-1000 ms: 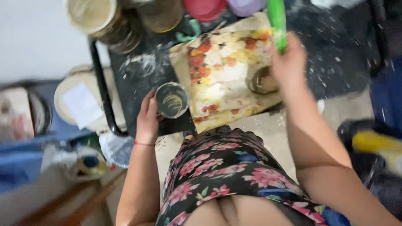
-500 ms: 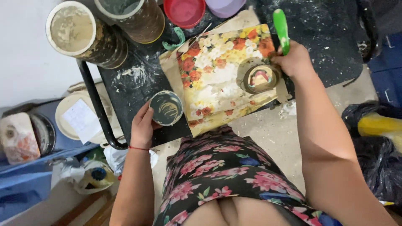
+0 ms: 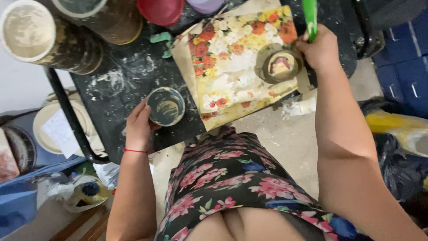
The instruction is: The person mixes a white substance in a small container using a green spatula. They add a liquid from a purple cup and continue stirring. The person then transfers the mixture into a metal mold and smooths the surface.
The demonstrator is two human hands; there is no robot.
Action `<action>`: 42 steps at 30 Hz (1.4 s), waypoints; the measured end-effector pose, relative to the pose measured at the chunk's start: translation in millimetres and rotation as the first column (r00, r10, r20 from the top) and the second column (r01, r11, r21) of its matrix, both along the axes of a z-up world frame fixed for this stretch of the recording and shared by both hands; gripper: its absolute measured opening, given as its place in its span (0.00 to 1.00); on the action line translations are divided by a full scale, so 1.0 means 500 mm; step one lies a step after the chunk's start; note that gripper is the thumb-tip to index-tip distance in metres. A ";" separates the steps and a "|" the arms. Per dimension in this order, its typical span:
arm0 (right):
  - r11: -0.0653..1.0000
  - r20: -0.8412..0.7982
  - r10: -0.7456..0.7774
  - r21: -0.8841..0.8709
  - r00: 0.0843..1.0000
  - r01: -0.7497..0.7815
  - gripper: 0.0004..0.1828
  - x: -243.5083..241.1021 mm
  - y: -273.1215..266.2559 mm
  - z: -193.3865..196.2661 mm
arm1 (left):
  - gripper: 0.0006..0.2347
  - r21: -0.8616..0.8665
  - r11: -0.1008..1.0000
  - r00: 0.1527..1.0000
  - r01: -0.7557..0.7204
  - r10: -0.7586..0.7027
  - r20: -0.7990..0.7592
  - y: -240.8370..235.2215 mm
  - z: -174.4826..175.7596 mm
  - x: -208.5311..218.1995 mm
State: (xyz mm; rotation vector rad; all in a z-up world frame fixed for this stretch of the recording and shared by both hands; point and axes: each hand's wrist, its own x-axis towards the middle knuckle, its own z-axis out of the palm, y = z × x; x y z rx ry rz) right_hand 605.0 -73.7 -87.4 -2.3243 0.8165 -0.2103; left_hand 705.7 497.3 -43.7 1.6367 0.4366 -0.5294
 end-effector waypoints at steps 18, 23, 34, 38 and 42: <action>0.927 0.066 0.365 0.069 0.929 -0.369 0.23 -0.197 0.266 0.133 | 0.20 -0.185 0.982 0.997 0.043 -0.054 -0.054 -0.029 -0.036 -0.004; 0.927 0.116 0.370 0.029 0.922 -0.375 0.21 -0.246 0.321 0.128 | 0.26 -0.001 0.956 0.956 0.293 -0.293 0.033 -0.003 0.005 0.049; 0.936 0.322 -0.024 0.340 0.946 -0.091 0.23 -0.276 0.557 0.141 | 0.26 0.698 0.669 0.538 -0.256 -0.502 0.677 0.270 0.145 0.360; 0.908 0.346 -0.113 0.417 0.931 -0.045 0.20 -0.251 0.670 0.155 | 0.23 0.677 0.735 0.655 -0.028 -0.498 0.568 0.263 0.141 0.400; 0.899 0.458 -0.120 0.427 0.881 -0.100 0.11 -0.250 0.724 0.190 | 0.27 0.627 0.778 0.588 -0.049 -0.485 0.648 0.295 0.126 0.369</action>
